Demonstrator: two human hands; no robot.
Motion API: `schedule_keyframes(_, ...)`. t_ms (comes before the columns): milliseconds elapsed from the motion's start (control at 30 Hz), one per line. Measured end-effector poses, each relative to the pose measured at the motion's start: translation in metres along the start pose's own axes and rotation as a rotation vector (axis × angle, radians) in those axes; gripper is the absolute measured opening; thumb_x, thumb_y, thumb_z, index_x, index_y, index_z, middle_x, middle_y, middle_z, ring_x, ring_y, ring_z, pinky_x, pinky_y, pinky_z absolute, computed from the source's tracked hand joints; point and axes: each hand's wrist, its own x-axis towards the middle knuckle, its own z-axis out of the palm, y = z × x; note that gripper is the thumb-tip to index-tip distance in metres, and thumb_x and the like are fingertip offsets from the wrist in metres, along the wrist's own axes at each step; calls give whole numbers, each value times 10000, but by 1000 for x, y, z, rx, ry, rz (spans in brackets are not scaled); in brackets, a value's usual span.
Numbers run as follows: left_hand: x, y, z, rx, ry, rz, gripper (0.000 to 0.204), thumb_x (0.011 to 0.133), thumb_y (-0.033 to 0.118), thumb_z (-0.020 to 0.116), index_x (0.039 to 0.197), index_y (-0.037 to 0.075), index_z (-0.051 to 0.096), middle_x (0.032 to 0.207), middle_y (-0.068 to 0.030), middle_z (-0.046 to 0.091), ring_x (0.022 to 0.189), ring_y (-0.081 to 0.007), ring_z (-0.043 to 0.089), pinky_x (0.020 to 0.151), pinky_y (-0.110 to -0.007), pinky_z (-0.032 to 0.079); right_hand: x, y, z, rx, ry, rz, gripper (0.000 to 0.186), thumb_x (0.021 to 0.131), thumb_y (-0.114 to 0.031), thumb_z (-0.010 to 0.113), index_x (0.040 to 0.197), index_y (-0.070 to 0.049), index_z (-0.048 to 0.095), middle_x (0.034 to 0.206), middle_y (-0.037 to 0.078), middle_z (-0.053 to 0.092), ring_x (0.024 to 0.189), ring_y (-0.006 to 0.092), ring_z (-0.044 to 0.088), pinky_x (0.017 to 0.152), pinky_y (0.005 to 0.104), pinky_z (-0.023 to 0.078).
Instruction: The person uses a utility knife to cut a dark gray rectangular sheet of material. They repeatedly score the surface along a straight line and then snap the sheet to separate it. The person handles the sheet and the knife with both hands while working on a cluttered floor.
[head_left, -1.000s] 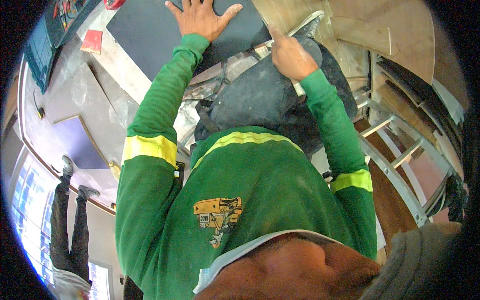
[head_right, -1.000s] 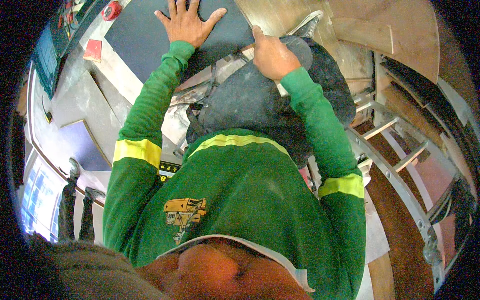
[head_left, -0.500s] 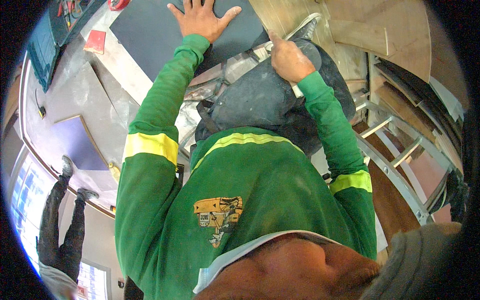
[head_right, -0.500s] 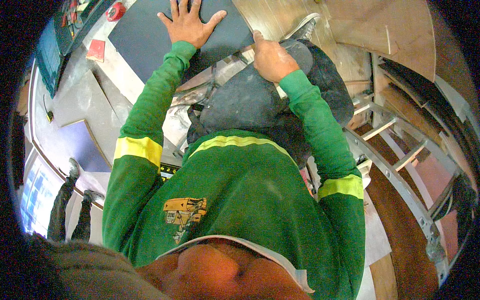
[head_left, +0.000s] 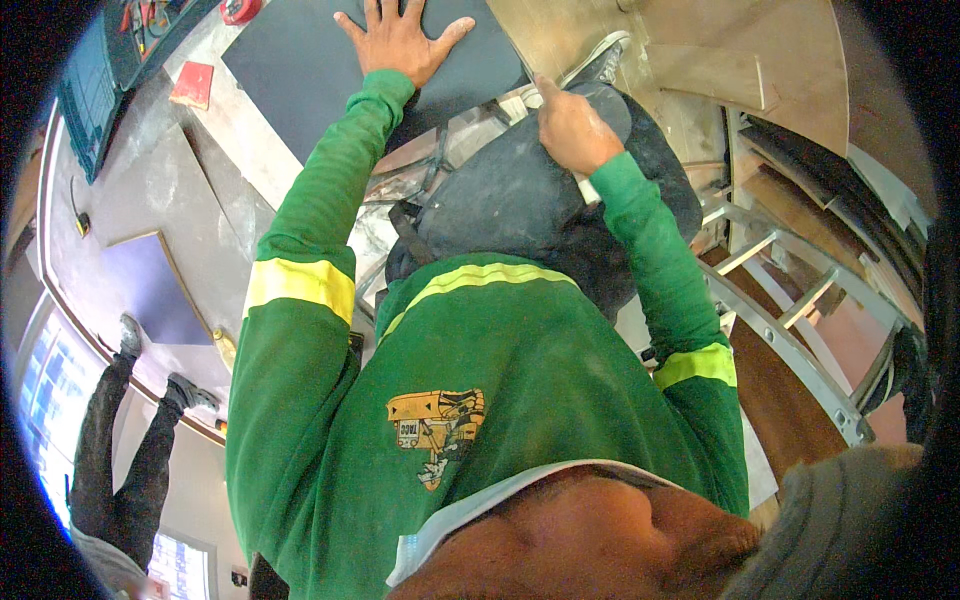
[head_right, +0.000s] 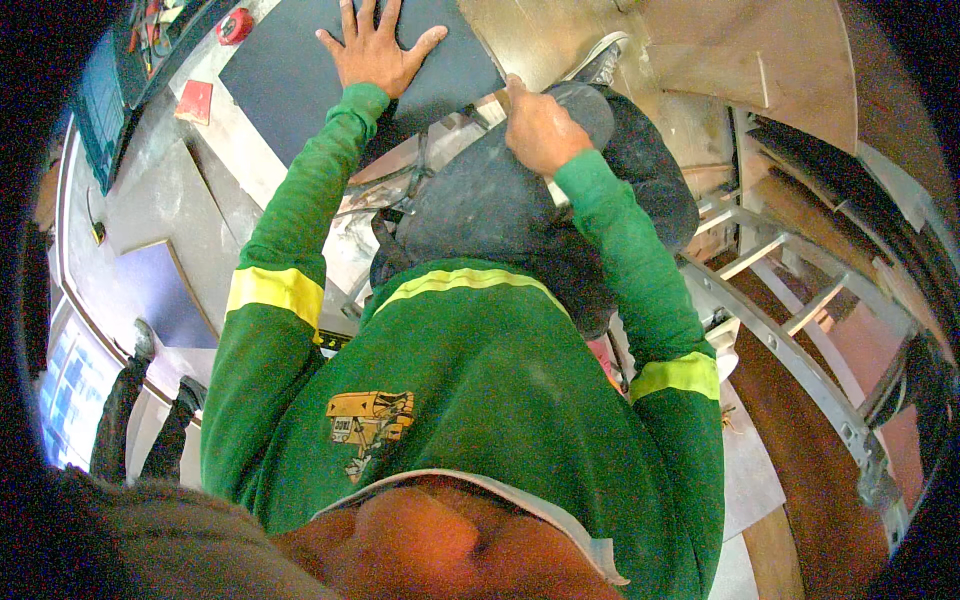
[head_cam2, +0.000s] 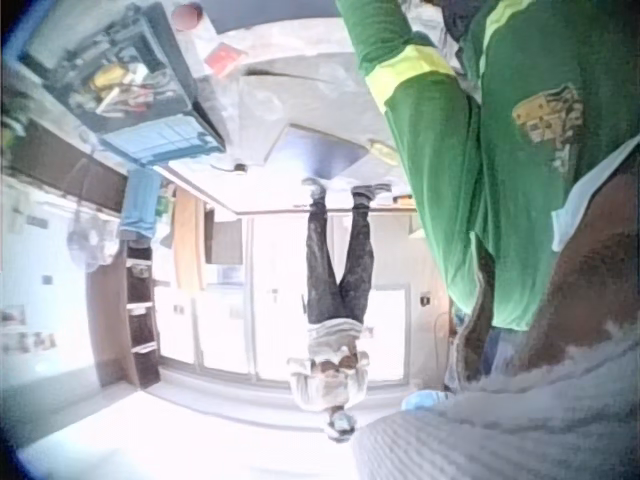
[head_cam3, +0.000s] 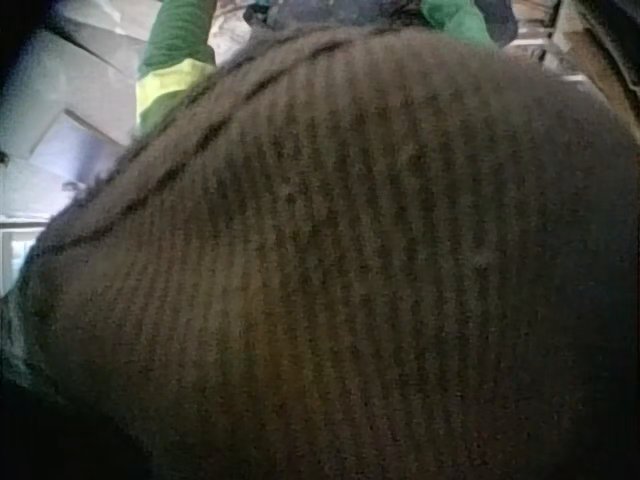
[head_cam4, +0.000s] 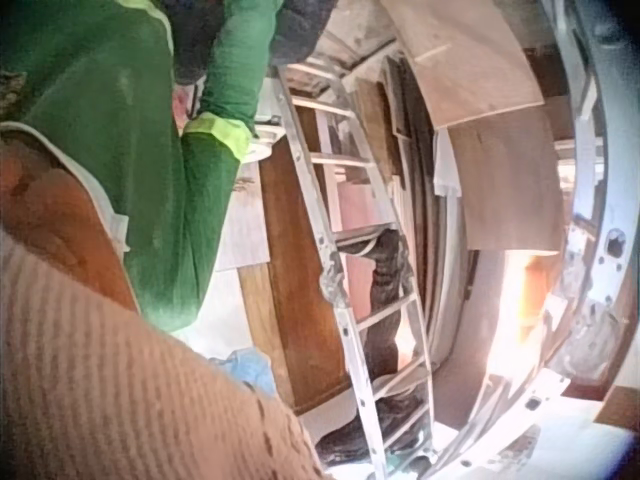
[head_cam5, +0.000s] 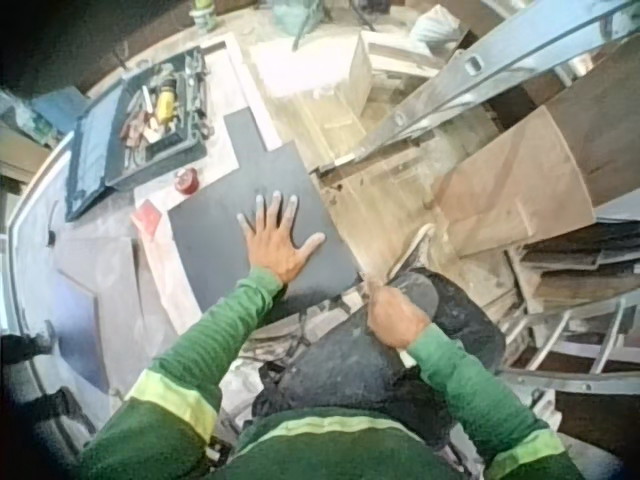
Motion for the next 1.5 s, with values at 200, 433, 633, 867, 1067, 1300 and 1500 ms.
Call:
schedule_keyframes(200, -2, -4, 3, -14, 20, -3, 927, 870, 729, 630, 1581, 161, 451, 1670, -143, 347, 1572, -415, 206, 1209, -745, 95, -35, -18, -13, 43, 93, -72, 552, 919, -19, 565, 1427, 155, 439, 997, 362, 671, 936, 521, 656, 874, 576, 511)
schedule_keyframes(433, -5, 0, 4, -6, 33, 16, 925, 869, 721, 636, 1583, 163, 449, 1673, -143, 342, 1578, -414, 193, 1213, -741, 87, -15, -3, 5, 1, 38, 10, 540, 933, -29, 537, 1445, 123, 449, 985, 364, 674, 1001, 511, 663, 895, 579, 509)
schedule_keyframes(633, -7, -3, 2, -2, 21, 2, 919, 877, 718, 627, 1584, 159, 449, 1677, -146, 336, 1574, -423, 199, 1216, -737, 89, -47, -30, -22, 64, 84, 10, 502, 933, -31, 539, 1405, 129, 474, 972, 367, 668, 984, 512, 666, 878, 582, 513)
schedule_keyframes(867, -2, 2, 1, -1, 19, 10, 917, 883, 719, 619, 1585, 154, 445, 1675, -148, 338, 1570, -427, 210, 1213, -739, 92, -16, 2, 9, 19, 21, 36, 568, 889, -30, 549, 1438, 81, 453, 1072, 363, 683, 1035, 542, 660, 933, 593, 522)
schedule_keyframes(1067, -6, -5, 0, 9, 25, -1, 922, 882, 720, 619, 1587, 151, 442, 1678, -151, 335, 1570, -429, 205, 1209, -744, 92, -43, -30, -12, 30, 122, -16, 502, 940, -49, 546, 1403, 133, 479, 957, 338, 682, 981, 501, 662, 873, 574, 512)
schedule_keyframes(1300, -2, 6, -8, 2, -47, -15, 931, 882, 714, 621, 1597, 152, 424, 1679, -161, 329, 1572, -430, 199, 1213, -740, 89, -19, 0, 11, -41, 53, 29, 535, 945, -59, 543, 1450, 93, 453, 1006, 353, 679, 1009, 512, 656, 902, 579, 505)
schedule_keyframes(1500, -6, 2, -6, -1, -42, -24, 935, 884, 717, 617, 1602, 153, 415, 1683, -158, 324, 1578, -427, 183, 1220, -733, 74, -30, -18, -10, 42, 25, 81, 522, 921, -85, 511, 1419, 71, 484, 1140, 377, 672, 1086, 541, 652, 986, 597, 503)
